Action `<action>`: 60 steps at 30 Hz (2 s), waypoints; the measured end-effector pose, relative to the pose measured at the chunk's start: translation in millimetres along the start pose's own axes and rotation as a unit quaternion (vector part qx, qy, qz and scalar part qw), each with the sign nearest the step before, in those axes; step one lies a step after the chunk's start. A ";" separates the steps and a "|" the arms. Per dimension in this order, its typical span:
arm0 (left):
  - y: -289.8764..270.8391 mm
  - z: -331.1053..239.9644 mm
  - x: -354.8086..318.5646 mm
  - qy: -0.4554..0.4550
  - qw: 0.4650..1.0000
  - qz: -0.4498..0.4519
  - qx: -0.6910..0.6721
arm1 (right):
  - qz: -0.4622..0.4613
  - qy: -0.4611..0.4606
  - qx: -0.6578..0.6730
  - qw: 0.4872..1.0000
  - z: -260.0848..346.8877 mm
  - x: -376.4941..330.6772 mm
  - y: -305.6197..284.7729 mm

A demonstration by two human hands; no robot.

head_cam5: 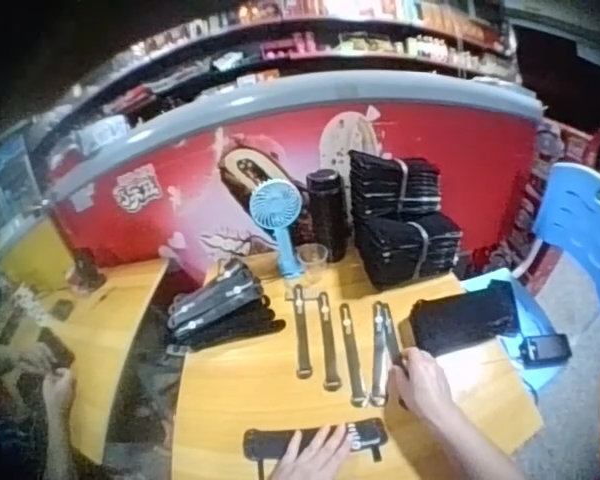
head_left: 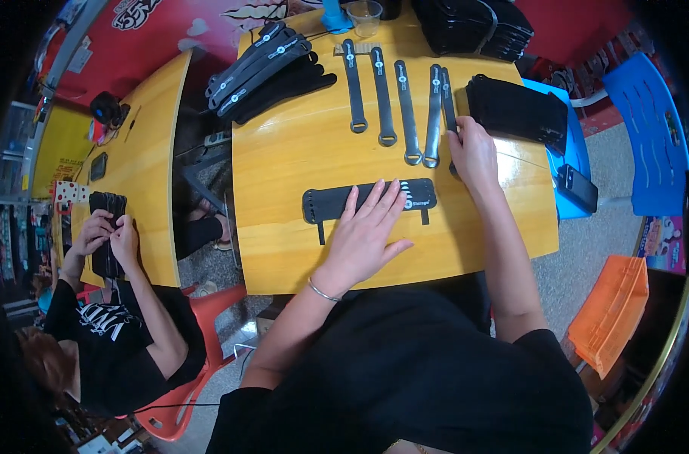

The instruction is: Organize and stack black plastic components on a workbench for packaging.

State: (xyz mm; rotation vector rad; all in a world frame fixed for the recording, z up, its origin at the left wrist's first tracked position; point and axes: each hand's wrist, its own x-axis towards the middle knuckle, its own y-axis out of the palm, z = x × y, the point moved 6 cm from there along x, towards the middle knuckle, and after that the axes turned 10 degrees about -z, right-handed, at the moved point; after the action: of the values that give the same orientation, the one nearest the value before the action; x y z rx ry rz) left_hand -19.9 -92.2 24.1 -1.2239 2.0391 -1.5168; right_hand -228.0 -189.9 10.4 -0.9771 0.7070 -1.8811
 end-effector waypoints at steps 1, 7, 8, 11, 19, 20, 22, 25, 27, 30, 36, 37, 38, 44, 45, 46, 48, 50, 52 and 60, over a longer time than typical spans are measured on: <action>0.2 -0.1 1.5 0.001 1.000 0.000 0.000 | -0.005 0.004 0.018 1.000 -0.1 -1.5 -1.9; 2.4 -11.7 31.7 0.021 0.998 -0.045 -0.049 | 0.017 -0.002 0.037 0.999 1.5 -6.1 -9.0; 8.0 -15.3 40.7 0.041 0.997 -0.049 -0.034 | 0.016 -0.001 0.035 0.999 1.0 -8.3 -10.4; 21.4 -18.0 67.6 0.074 0.995 -0.065 -0.004 | 0.015 -0.008 0.017 1.000 4.0 -12.1 -16.1; 36.0 -11.8 97.4 0.086 0.992 -0.095 0.016 | 0.001 -0.022 0.000 1.000 17.9 -9.5 -51.0; 30.2 -10.4 99.5 0.059 0.992 -0.111 -0.021 | 0.001 -0.021 0.001 1.000 20.5 -9.1 -56.5; 23.6 -9.4 103.7 0.031 0.990 -0.126 -0.059 | -0.008 -0.039 0.045 0.998 29.2 -9.2 -69.9; 10.7 0.9 109.4 -0.058 0.939 -0.233 -0.245 | -0.006 -0.057 0.098 0.993 43.3 -15.8 -86.3; 15.2 8.9 113.4 -0.104 0.913 -0.207 -0.335 | 0.001 -0.065 0.129 0.989 49.6 -20.3 -96.0; 15.3 11.4 114.0 -0.152 0.830 -0.181 -0.505 | 0.007 -0.080 0.171 0.982 53.5 -27.3 -110.0; -6.5 22.2 96.0 -0.160 0.773 -0.154 -0.594 | 0.039 -0.114 0.170 0.978 26.8 -33.1 -152.3; -12.7 25.7 95.7 -0.158 0.748 -0.198 -0.613 | 0.048 -0.101 0.172 0.979 19.1 -33.5 -158.5; -17.3 24.8 98.0 -0.156 0.747 -0.196 -0.616 | 0.055 -0.087 0.172 0.980 11.2 -34.3 -167.1; -70.8 18.3 84.6 0.080 0.928 -0.331 -0.154 | 0.160 -0.042 0.145 0.975 -34.6 -48.3 -168.9; -80.3 30.7 79.1 0.033 0.925 -0.338 -0.172 | 0.155 -0.036 0.107 0.981 -45.1 -51.6 -171.9; -94.4 45.0 71.9 0.006 0.922 -0.357 -0.149 | 0.151 -0.031 0.070 0.986 -56.1 -54.9 -174.2; -124.2 61.6 60.7 -0.021 0.917 -0.377 -0.125 | 0.139 0.006 0.073 0.988 -74.5 -58.9 -172.3; -127.0 72.2 52.8 -0.186 0.936 -0.206 -0.215 | 0.148 0.031 0.039 0.988 -84.7 -61.0 -164.4; -123.0 52.4 43.3 -0.187 0.940 -0.142 -0.247 | 0.174 0.018 -0.026 0.984 -87.2 -58.2 -149.7; -79.3 -16.9 6.6 -0.062 0.958 -0.027 -0.280 | 0.262 0.031 0.466 0.845 59.6 -90.5 -94.8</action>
State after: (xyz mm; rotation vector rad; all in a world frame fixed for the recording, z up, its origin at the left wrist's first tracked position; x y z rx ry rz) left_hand -0.3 -92.3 103.1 -1.5319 2.4482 -0.8651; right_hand -191.6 -71.7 84.1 -0.0657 0.0095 -1.4654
